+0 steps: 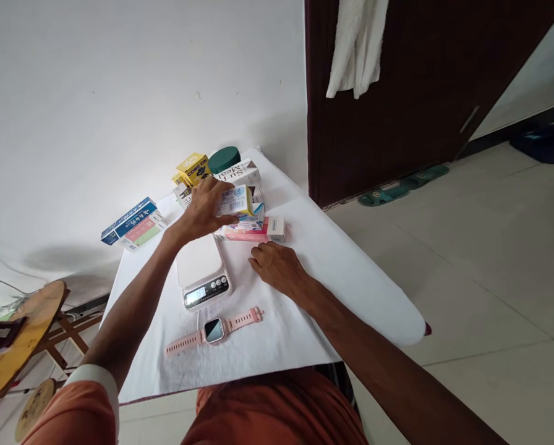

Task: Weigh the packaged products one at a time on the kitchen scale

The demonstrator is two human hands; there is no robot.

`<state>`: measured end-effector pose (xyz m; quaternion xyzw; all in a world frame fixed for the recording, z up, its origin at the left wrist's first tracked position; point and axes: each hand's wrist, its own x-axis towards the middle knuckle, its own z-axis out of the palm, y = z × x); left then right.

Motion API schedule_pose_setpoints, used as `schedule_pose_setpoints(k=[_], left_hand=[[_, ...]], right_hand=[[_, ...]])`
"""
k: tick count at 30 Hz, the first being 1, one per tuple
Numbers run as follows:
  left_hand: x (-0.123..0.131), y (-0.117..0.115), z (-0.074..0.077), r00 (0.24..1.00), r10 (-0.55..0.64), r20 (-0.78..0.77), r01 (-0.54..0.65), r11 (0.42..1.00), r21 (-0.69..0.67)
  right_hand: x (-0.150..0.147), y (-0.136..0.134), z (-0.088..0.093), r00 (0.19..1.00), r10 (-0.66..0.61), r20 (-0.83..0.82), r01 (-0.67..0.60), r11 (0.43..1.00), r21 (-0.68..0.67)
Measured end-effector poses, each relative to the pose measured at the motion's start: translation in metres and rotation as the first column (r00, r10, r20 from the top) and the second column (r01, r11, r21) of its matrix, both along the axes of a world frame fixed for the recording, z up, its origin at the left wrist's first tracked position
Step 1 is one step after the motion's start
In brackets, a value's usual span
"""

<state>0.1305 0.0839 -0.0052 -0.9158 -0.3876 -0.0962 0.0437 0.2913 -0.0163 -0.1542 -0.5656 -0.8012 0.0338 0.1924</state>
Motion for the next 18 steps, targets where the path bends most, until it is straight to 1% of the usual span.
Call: schedule_pose_setpoints(k=[2,3,5,6,8,10,12,15,18], left_hand=[[-0.018,-0.011,0.013,0.999,0.020,0.046,-0.020,1.000,0.013],[-0.029,-0.017,0.019,0.998,0.033,0.059,-0.033,0.999,-0.004],[-0.052,-0.030,0.025,0.995,0.066,0.072,-0.062,0.996,-0.067],[-0.064,-0.035,0.025,0.994,0.084,0.075,-0.076,0.992,-0.104],[-0.085,-0.045,0.019,0.990,0.118,0.077,-0.103,0.979,-0.173],[-0.102,-0.051,0.008,0.985,0.158,0.076,-0.137,0.964,-0.226],[-0.113,-0.056,-0.004,0.979,0.193,0.061,-0.171,0.950,-0.261],[-0.120,-0.059,-0.018,0.976,0.219,0.022,-0.203,0.937,-0.283],[-0.119,-0.061,-0.027,0.972,0.234,-0.026,-0.231,0.930,-0.285]], right_hand=[[0.000,-0.001,0.001,1.000,0.001,0.002,-0.001,1.000,-0.008],[0.000,-0.001,0.001,1.000,0.000,0.003,0.000,1.000,-0.008],[0.000,-0.001,0.001,1.000,0.000,0.008,0.000,1.000,-0.003],[0.000,-0.001,0.000,1.000,-0.002,0.011,0.002,1.000,0.001],[0.000,0.000,-0.003,1.000,-0.005,0.015,0.005,1.000,0.009],[0.001,0.001,-0.006,1.000,-0.005,0.011,0.005,1.000,0.022],[0.001,0.002,-0.009,1.000,-0.006,-0.008,0.007,0.999,0.044],[0.001,0.003,-0.012,0.999,-0.010,-0.042,0.013,0.998,0.065],[0.001,0.003,-0.014,0.998,-0.008,-0.059,0.012,0.997,0.072]])
